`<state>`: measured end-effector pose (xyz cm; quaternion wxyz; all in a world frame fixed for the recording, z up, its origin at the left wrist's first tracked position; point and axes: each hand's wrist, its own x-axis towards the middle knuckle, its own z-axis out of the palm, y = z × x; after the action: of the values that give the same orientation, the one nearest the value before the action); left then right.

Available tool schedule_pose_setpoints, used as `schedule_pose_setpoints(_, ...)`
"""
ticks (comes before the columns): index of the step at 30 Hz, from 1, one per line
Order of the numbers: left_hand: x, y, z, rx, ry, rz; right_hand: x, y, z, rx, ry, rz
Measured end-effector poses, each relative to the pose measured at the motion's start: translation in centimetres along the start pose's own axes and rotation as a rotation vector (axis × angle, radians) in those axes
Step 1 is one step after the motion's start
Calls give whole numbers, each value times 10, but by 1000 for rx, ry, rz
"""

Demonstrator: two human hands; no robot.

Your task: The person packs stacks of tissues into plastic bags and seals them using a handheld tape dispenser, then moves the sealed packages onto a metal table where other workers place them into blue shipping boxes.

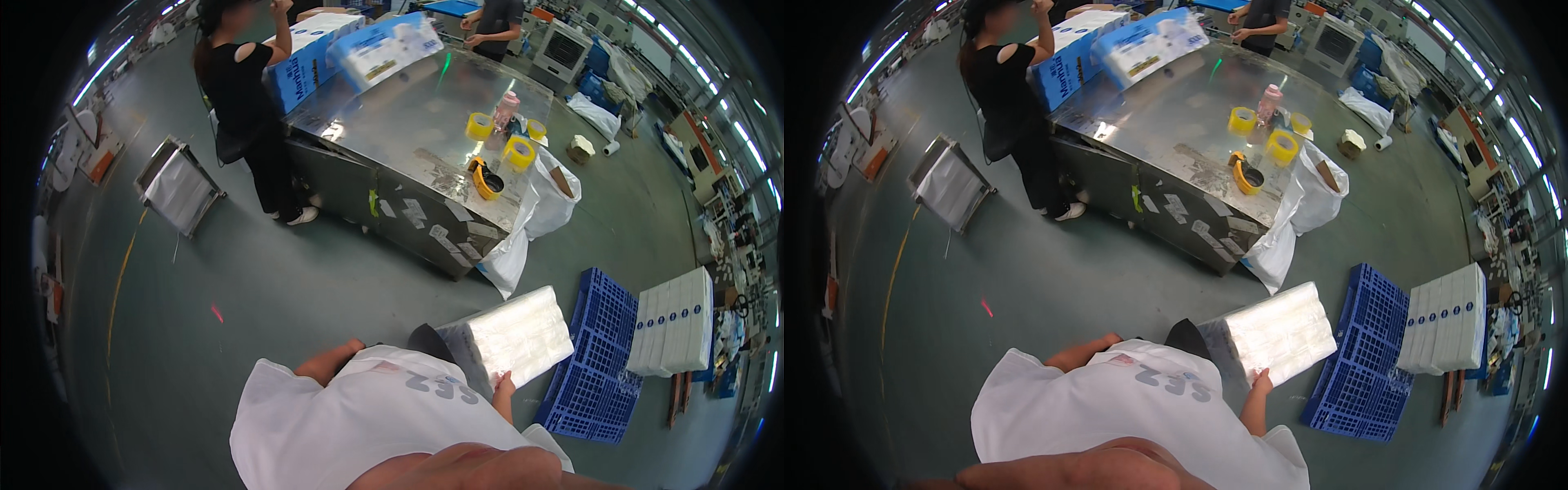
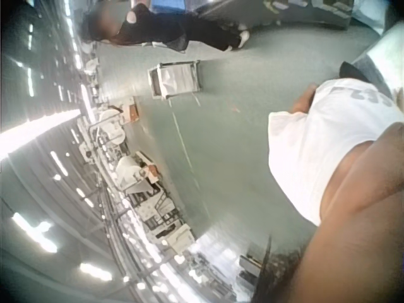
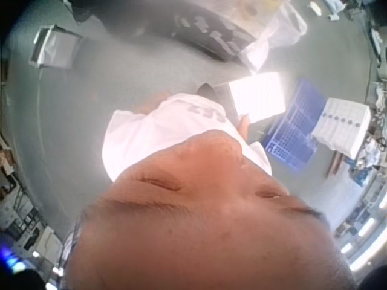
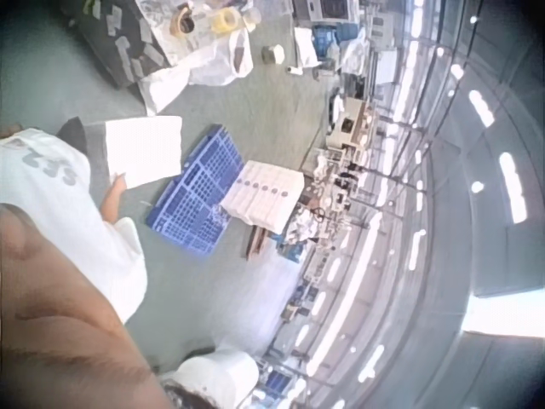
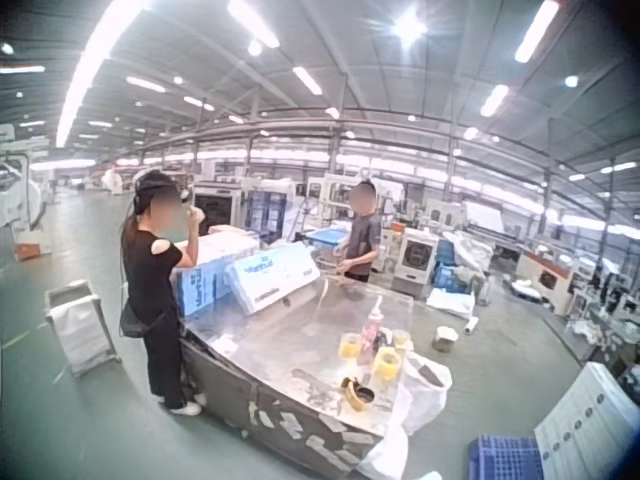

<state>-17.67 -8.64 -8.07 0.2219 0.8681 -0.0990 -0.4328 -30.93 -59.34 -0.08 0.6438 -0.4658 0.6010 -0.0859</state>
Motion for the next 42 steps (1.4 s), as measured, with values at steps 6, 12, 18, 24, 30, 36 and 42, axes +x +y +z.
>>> schedule_pose_setpoints(6, 27, 11, -15, 247, -91, 83, 16, -35, 22, -273, 184, -33)
schedule_pose_setpoints(12, 47, 7, -29, -25, 3, -43, 10, -20, 16, -272, 105, -102)
schedule_pose_setpoints(18, 78, 31, -78, -56, -49, -103, 44, -16, 10, -74, -119, 35)
schedule_pose_setpoints(24, 137, 63, -149, -57, -56, -130, 74, -99, 54, -294, -61, 70)
schedule_pose_setpoints(30, 223, 92, -256, -70, 150, -192, 126, -215, 80, -953, 24, 11)
schedule_pose_setpoints(36, 295, 111, -445, -639, 811, -580, 237, -292, 248, -822, -198, -798)
schedule_pose_setpoints(42, 349, 230, -568, 468, -19, -496, 316, -342, 429, -246, -89, -261)
